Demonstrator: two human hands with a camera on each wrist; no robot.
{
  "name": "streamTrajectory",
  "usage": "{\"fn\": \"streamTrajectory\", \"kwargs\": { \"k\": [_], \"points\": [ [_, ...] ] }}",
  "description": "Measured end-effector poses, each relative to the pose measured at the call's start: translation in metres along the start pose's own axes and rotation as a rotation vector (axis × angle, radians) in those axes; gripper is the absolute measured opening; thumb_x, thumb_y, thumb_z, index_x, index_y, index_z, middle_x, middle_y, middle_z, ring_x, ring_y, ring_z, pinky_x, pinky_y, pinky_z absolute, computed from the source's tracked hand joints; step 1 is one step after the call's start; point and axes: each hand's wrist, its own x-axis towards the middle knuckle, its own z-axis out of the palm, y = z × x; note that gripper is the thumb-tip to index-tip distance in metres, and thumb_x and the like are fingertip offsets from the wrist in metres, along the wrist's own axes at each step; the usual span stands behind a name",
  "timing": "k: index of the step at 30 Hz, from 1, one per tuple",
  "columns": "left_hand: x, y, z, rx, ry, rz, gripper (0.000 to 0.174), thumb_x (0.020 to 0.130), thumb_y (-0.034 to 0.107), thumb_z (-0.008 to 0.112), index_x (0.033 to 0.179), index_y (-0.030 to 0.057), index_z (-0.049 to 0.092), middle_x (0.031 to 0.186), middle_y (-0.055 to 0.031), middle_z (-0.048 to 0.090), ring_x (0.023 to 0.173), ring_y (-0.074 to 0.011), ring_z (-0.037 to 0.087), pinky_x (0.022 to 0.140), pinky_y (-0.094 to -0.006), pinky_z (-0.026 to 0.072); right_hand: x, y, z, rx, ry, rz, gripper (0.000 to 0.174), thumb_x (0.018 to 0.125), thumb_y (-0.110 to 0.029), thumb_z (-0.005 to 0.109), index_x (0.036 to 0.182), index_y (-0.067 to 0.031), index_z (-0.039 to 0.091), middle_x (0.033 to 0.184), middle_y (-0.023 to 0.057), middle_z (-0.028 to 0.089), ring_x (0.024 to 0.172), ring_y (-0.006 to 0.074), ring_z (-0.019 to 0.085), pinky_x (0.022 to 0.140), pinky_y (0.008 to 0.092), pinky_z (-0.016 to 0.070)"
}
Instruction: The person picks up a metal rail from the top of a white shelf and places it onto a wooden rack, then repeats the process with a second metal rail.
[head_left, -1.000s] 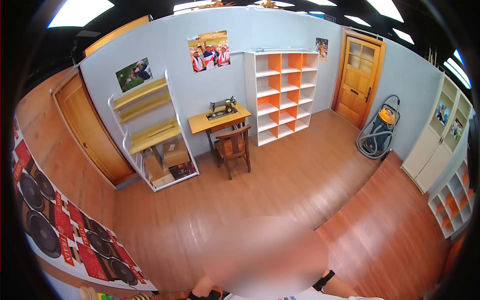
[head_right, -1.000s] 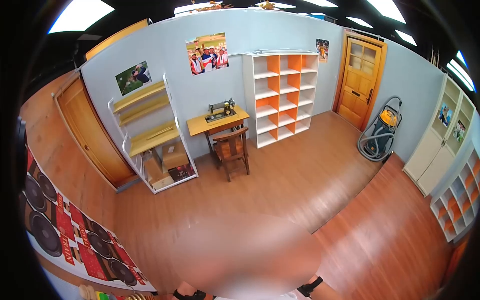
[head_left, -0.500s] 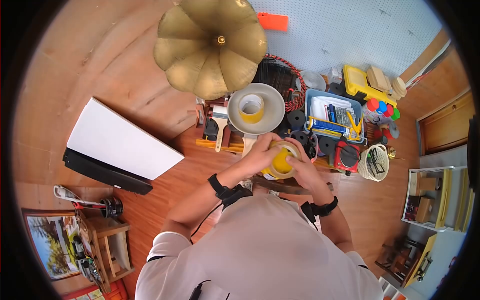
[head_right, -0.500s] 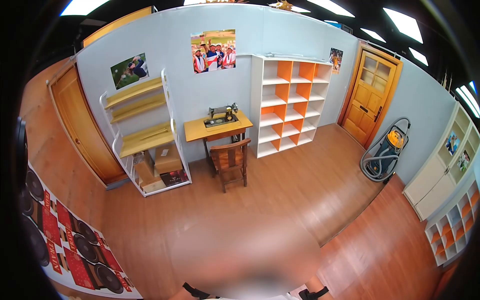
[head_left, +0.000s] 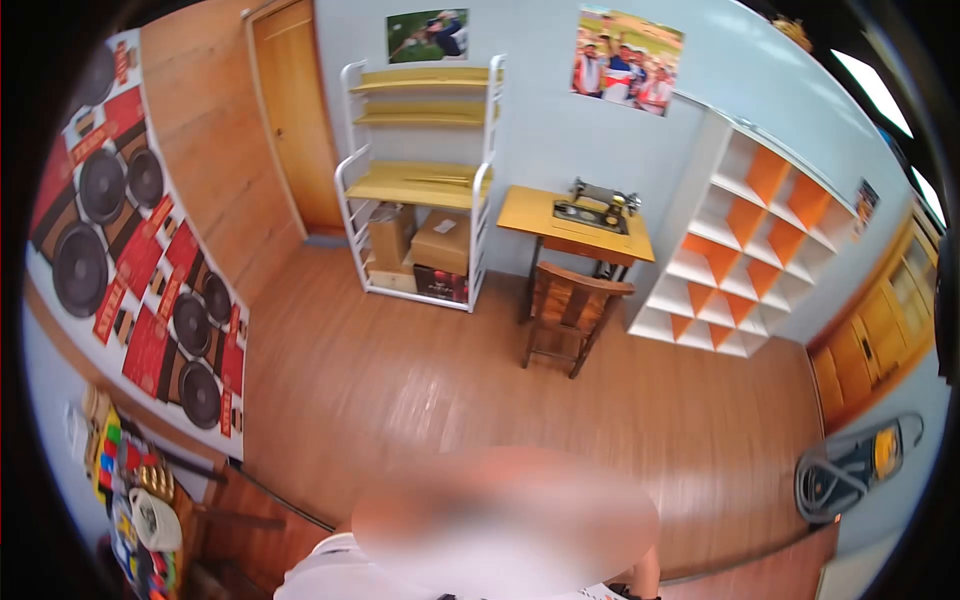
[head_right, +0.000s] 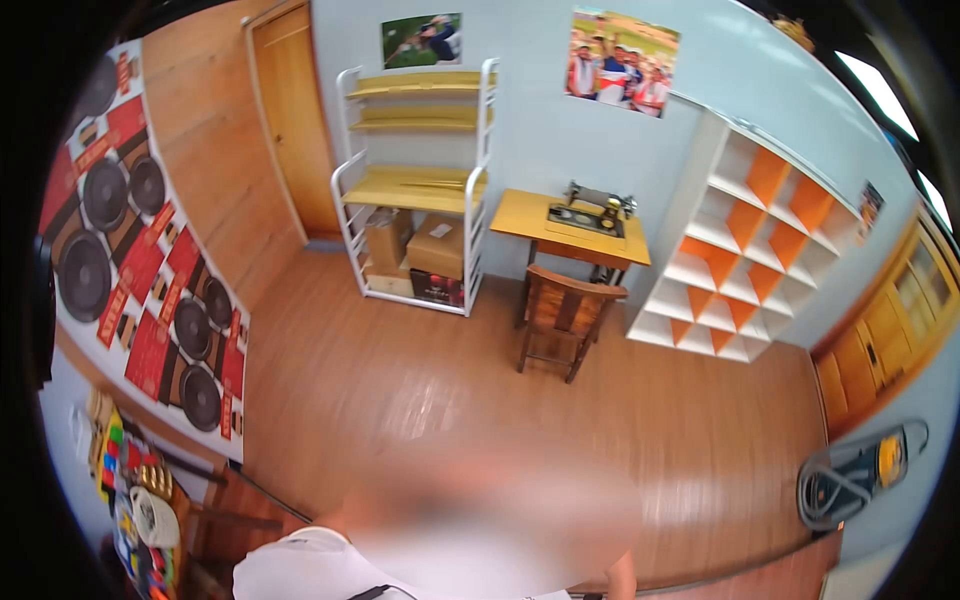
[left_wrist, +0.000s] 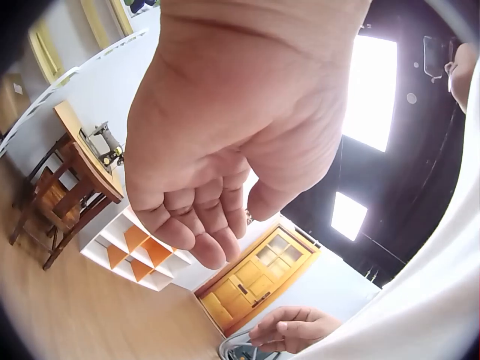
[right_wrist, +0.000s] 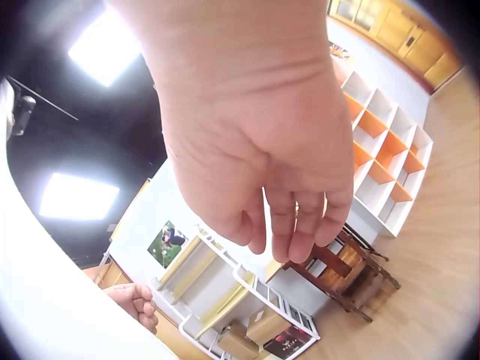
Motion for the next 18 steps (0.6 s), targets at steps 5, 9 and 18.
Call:
{"fn": "streamTrajectory", "kwargs": {
  "k": [5, 9, 18],
  "points": [
    [0.096, 0.03, -0.003, 0.032, -0.108, 0.053, 0.025, 0.098, 0.02, 0.052, 0.113, 0.0015, 0.061, 0.1, -0.01, 0.068, 0.09, -0.0181, 0.062, 0.081, -0.0325, 0.0496, 0.074, 0.008, -0.058, 0.145, -0.007, 0.068, 0.012, 0.091, -0.001, 0.056, 0.097, 0.0024, 0.066, 0.088, 0.006, 0.066, 0.081, 0.0115, 0.061, 0.073, 0.0252, 0.049],
    [0.174, 0.021, -0.005, 0.023, -0.126, 0.035, 0.024, 0.098, 0.02, 0.052, 0.111, 0.0012, 0.06, 0.099, -0.0095, 0.068, 0.09, -0.018, 0.062, 0.08, -0.0324, 0.0494, 0.146, 0.036, -0.093, 0.184, 0.005, 0.091, 0.011, 0.09, 0.0, 0.058, 0.097, 0.0033, 0.066, 0.088, 0.0064, 0.066, 0.078, 0.0106, 0.059, 0.072, 0.025, 0.0484],
    [0.376, -0.026, -0.035, -0.115, -0.068, 0.061, 0.024, 0.096, 0.02, 0.055, 0.108, 0.0013, 0.062, 0.092, -0.0119, 0.069, 0.082, -0.0198, 0.064, 0.074, -0.0335, 0.0501, 0.329, 0.063, -0.154, 0.24, -0.024, 0.092, 0.011, 0.091, 0.002, 0.056, 0.097, 0.0026, 0.065, 0.092, 0.0062, 0.066, 0.088, 0.0127, 0.061, 0.077, 0.0255, 0.048]
  ]
}}
